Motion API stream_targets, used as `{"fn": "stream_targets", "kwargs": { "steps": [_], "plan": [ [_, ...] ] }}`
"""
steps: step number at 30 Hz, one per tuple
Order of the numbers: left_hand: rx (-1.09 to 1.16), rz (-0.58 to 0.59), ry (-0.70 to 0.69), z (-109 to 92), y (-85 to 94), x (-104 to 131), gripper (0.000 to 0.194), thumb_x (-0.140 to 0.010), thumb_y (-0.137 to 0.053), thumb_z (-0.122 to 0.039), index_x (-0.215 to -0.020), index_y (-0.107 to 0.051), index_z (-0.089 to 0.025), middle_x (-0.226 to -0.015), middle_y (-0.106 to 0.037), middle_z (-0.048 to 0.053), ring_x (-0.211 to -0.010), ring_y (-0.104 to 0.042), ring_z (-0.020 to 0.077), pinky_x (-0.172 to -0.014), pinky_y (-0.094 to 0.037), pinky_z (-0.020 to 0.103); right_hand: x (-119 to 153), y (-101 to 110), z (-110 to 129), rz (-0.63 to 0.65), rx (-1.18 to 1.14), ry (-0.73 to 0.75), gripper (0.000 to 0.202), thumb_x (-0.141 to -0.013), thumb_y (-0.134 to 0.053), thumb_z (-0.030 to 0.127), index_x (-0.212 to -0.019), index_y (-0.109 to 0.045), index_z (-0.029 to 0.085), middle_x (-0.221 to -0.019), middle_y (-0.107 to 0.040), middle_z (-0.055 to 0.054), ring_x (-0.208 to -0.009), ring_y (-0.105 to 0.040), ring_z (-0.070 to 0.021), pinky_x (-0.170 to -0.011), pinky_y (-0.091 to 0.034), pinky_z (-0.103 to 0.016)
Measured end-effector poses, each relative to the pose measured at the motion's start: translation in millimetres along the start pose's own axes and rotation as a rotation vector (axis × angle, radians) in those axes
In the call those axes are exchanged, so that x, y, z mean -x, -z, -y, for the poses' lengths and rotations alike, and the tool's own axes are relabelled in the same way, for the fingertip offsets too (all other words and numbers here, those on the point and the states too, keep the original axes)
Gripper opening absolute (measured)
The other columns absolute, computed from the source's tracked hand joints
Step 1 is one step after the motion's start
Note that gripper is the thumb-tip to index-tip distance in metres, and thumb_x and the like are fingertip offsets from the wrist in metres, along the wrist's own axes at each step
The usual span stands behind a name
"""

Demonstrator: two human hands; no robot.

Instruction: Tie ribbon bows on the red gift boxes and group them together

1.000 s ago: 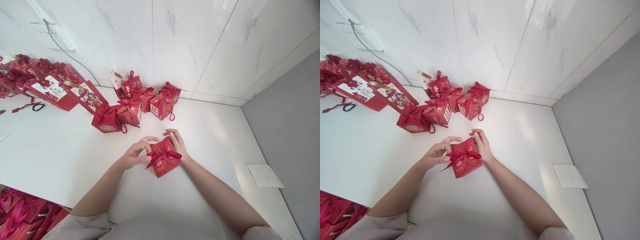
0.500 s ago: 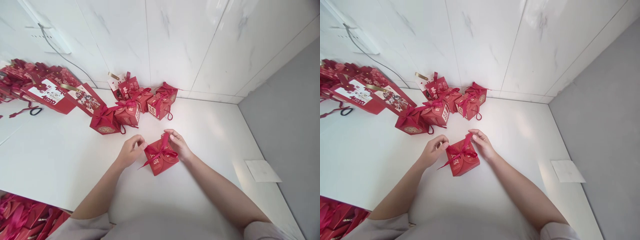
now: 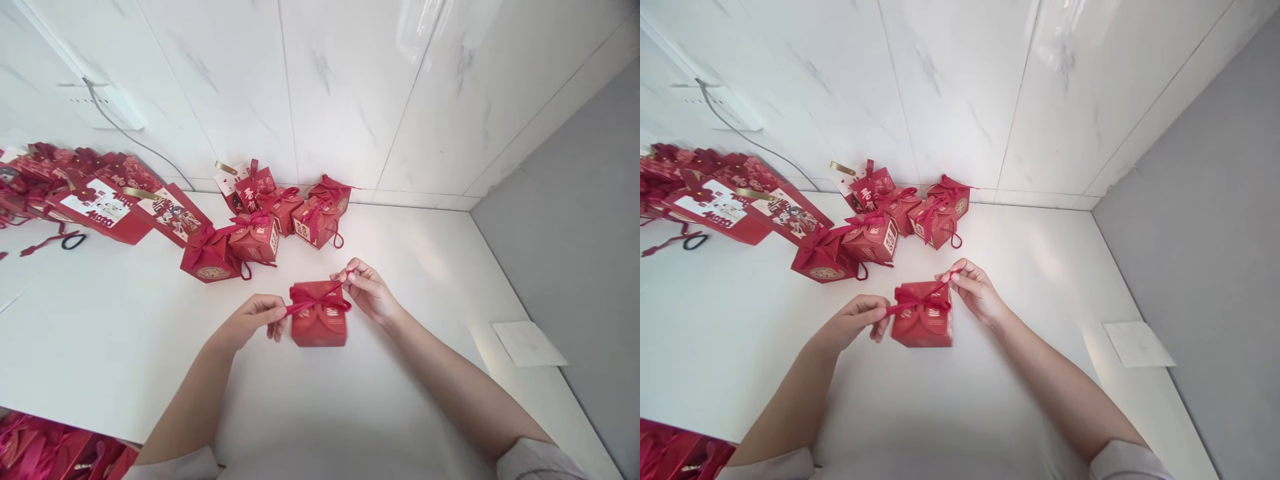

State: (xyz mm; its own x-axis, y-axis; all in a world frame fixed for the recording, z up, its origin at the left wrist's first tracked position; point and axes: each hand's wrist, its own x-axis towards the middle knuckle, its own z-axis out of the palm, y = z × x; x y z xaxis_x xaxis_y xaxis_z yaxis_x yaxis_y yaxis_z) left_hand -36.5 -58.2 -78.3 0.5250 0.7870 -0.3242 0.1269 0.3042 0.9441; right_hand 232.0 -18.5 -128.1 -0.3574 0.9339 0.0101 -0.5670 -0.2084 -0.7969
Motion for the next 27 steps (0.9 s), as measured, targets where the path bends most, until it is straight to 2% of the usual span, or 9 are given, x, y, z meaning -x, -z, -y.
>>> {"fn": "stream_targets", "kwargs": {
  "steps": [6,10,13,15,18,21,23,25,27],
  "plan": [
    [0.223,-0.06,-0.11,12.1,29.9,3.4,0.035,-0.085,-0.064,-0.035,-0.06,-0.051,-0.015,-0.054,-0.048,-0.002,-0.047,-0.048,0.0091,-0.048,-0.038,0.022,0.1,11.8,44.2,0.092,-0.07,0.053,0.021,-0.077,-0.071,0.025,-0.077,-0.05,0.022,-0.062,-0.046,0.007,-0.053,-0.05,-0.0084,-0.069,-0.052,-0.028],
    [0.428,-0.284,-0.262,11.0,45.3,7.7,0.044,-0.075,-0.069,-0.03,-0.049,-0.036,-0.017,-0.049,-0.041,-0.002,-0.056,-0.053,0.0118,-0.048,-0.041,0.02,2.1,27.6,77.2,0.067,0.01,0.0,0.013,-0.075,-0.059,0.021,-0.072,-0.047,0.022,-0.056,-0.028,0.008,-0.042,-0.016,-0.0059,-0.039,-0.021,-0.018],
    [0.649,-0.473,-0.455,9.9,57.7,10.0,0.053,-0.069,-0.069,-0.022,-0.047,-0.021,-0.017,-0.046,-0.033,-0.003,-0.055,-0.047,0.0096,-0.054,-0.046,0.019,6.6,39.9,98.3,0.03,0.179,-0.134,0.006,-0.075,-0.053,0.016,-0.072,-0.052,0.02,-0.054,-0.025,0.008,-0.045,-0.011,-0.0064,-0.042,-0.011,-0.021],
    [0.669,-0.508,-0.519,10.5,65.5,11.7,0.054,-0.069,-0.067,-0.021,-0.048,-0.017,-0.017,-0.046,-0.029,-0.004,-0.052,-0.042,0.0087,-0.059,-0.048,0.02,11.2,43.4,109.1,0.016,0.301,-0.207,0.008,-0.075,-0.049,0.014,-0.073,-0.054,0.02,-0.052,-0.025,0.008,-0.045,-0.013,-0.0069,-0.044,-0.011,-0.022],
    [0.437,-0.409,-0.463,12.0,77.6,19.1,0.054,-0.072,-0.066,-0.03,-0.045,-0.021,-0.018,-0.045,-0.034,-0.002,-0.054,-0.044,0.0115,-0.061,-0.049,0.025,19.4,37.9,121.0,0.075,0.513,-0.295,0.011,-0.08,-0.047,0.015,-0.078,-0.057,0.019,-0.053,-0.036,0.005,-0.046,-0.02,-0.0071,-0.045,-0.015,-0.023],
    [0.146,-0.279,-0.287,11.5,90.3,31.5,0.039,-0.073,-0.069,-0.035,-0.048,-0.044,-0.019,-0.057,-0.056,0.003,-0.064,-0.055,0.0184,-0.061,-0.047,0.03,25.6,25.6,128.2,0.19,0.761,-0.427,0.024,-0.092,-0.041,0.029,-0.087,-0.062,0.019,-0.071,-0.057,-0.003,-0.053,-0.042,-0.0112,-0.046,-0.027,-0.024],
    [-0.03,-0.223,-0.106,9.8,94.2,36.0,0.022,-0.076,-0.07,-0.039,-0.073,-0.064,-0.019,-0.08,-0.07,0.008,-0.079,-0.063,0.0249,-0.071,-0.05,0.034,26.8,18.6,128.5,0.197,0.931,-0.493,0.038,-0.096,-0.035,0.045,-0.091,-0.064,0.02,-0.085,-0.064,-0.007,-0.068,-0.054,-0.0171,-0.052,-0.039,-0.027],
    [-0.178,-0.205,0.014,7.7,89.0,32.4,0.037,-0.083,-0.06,-0.052,-0.103,-0.066,-0.02,-0.104,-0.071,0.011,-0.099,-0.065,0.0296,-0.085,-0.05,0.039,25.5,14.2,124.5,0.142,1.084,-0.466,0.047,-0.096,-0.034,0.057,-0.093,-0.064,0.022,-0.097,-0.065,-0.008,-0.085,-0.057,-0.0209,-0.066,-0.045,-0.031],
    [-0.261,-0.228,0.007,5.8,72.2,20.6,0.049,-0.09,-0.045,-0.059,-0.114,-0.062,-0.02,-0.118,-0.067,0.013,-0.112,-0.061,0.03,-0.097,-0.046,0.041,23.2,11.5,117.3,0.105,1.192,-0.408,0.048,-0.094,-0.035,0.063,-0.093,-0.063,0.024,-0.102,-0.064,-0.006,-0.092,-0.056,-0.0214,-0.075,-0.045,-0.032]
  ]
}}
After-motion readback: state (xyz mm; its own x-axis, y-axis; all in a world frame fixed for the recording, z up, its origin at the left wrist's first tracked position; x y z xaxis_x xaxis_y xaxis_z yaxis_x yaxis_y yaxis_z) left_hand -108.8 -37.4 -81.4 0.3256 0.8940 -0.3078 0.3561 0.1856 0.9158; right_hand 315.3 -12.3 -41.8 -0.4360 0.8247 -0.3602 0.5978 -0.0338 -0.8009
